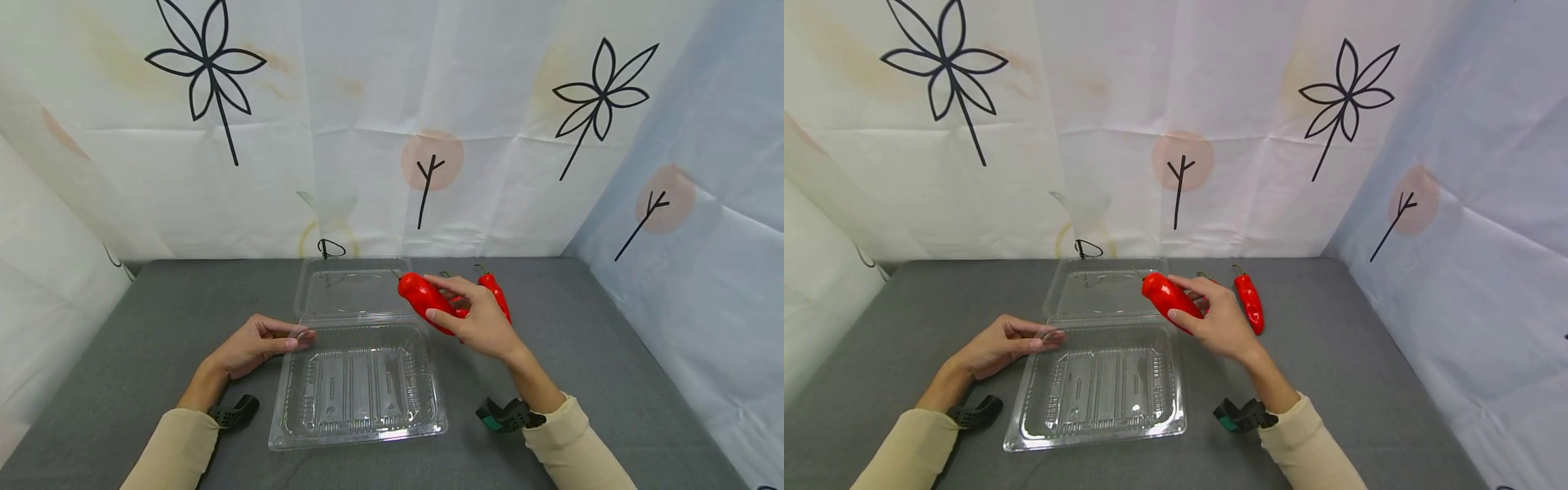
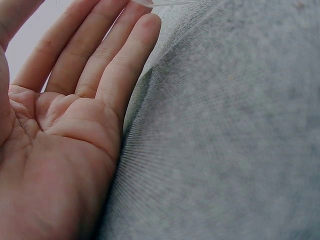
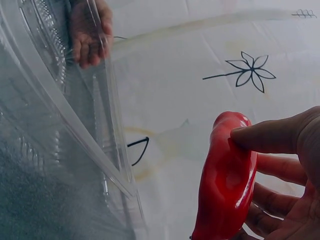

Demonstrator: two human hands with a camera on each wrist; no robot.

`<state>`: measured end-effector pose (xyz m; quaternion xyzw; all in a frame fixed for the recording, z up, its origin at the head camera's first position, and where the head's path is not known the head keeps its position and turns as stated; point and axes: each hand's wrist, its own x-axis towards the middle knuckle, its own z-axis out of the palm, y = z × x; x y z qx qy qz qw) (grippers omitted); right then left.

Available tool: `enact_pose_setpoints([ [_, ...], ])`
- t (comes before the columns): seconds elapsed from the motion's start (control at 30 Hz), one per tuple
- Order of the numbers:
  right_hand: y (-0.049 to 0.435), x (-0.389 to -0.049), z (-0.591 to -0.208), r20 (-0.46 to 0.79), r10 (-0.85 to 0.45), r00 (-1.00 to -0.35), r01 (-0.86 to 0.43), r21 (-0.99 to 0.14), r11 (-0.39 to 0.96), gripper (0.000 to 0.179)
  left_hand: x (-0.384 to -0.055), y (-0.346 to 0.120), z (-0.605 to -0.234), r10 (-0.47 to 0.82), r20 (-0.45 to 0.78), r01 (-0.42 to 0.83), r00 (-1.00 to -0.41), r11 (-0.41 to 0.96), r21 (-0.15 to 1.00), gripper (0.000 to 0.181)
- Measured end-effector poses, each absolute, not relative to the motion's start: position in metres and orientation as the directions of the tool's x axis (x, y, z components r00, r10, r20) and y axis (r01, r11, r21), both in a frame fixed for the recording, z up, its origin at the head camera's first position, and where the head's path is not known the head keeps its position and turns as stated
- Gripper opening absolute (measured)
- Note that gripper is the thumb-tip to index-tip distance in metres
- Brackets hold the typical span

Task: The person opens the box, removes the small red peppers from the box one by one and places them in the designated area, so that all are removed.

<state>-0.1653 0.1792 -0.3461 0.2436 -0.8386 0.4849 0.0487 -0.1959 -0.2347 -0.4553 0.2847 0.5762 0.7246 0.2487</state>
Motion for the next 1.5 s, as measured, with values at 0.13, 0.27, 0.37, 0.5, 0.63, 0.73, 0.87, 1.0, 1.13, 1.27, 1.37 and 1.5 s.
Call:
enact_pose_setpoints([
  [0.13, 0.184, -0.170, -0.347, 0.332, -0.349, -0.876, -0.462, -0.782, 0.418, 0.049, -0.195, -0.235, -0.455, 0.685, 0.121, -0.031, -0.718, -0.205, 0.978, 0.035],
  [0.27, 0.189, -0.174, -0.348, 0.327, -0.334, -0.884, -0.452, -0.779, 0.435, 0.050, -0.196, -0.235, -0.456, 0.693, 0.139, -0.022, -0.708, -0.219, 0.976, 0.034],
  [0.37, 0.192, -0.175, -0.348, 0.313, -0.320, -0.894, -0.434, -0.782, 0.448, 0.050, -0.197, -0.235, -0.457, 0.700, 0.160, -0.011, -0.696, -0.233, 0.972, 0.034],
  [0.5, 0.196, -0.177, -0.347, 0.298, -0.302, -0.906, -0.412, -0.787, 0.459, 0.051, -0.197, -0.235, -0.457, 0.703, 0.164, -0.009, -0.692, -0.236, 0.972, 0.035],
  [0.63, 0.201, -0.180, -0.348, 0.291, -0.286, -0.913, -0.397, -0.792, 0.463, 0.050, -0.197, -0.235, -0.457, 0.698, 0.151, -0.014, -0.700, -0.225, 0.974, 0.035],
  [0.73, 0.204, -0.182, -0.347, 0.281, -0.271, -0.921, -0.381, -0.800, 0.463, 0.051, -0.197, -0.235, -0.457, 0.693, 0.140, -0.021, -0.707, -0.219, 0.976, 0.034],
  [0.87, 0.208, -0.183, -0.346, 0.261, -0.253, -0.932, -0.353, -0.812, 0.464, 0.051, -0.197, -0.235, -0.457, 0.699, 0.155, -0.016, -0.698, -0.231, 0.973, 0.035],
  [1.0, 0.213, -0.185, -0.346, 0.247, -0.235, -0.940, -0.331, -0.823, 0.462, 0.051, -0.197, -0.234, -0.456, 0.711, 0.184, -0.004, -0.679, -0.255, 0.967, 0.035],
  [1.13, 0.218, -0.187, -0.346, 0.238, -0.216, -0.947, -0.314, -0.832, 0.457, 0.051, -0.197, -0.234, -0.455, 0.715, 0.199, 0.002, -0.670, -0.267, 0.964, 0.035],
  [1.27, 0.223, -0.189, -0.347, 0.224, -0.197, -0.954, -0.292, -0.841, 0.456, 0.051, -0.197, -0.234, -0.455, 0.717, 0.204, 0.003, -0.667, -0.271, 0.963, 0.035],
  [1.37, 0.227, -0.191, -0.348, 0.219, -0.181, -0.959, -0.280, -0.842, 0.462, 0.051, -0.197, -0.234, -0.457, 0.712, 0.195, 0.000, -0.675, -0.264, 0.965, 0.035],
  [1.5, 0.231, -0.191, -0.347, 0.221, -0.165, -0.961, -0.274, -0.840, 0.468, 0.051, -0.197, -0.234, -0.458, 0.699, 0.166, -0.011, -0.696, -0.241, 0.970, 0.034],
])
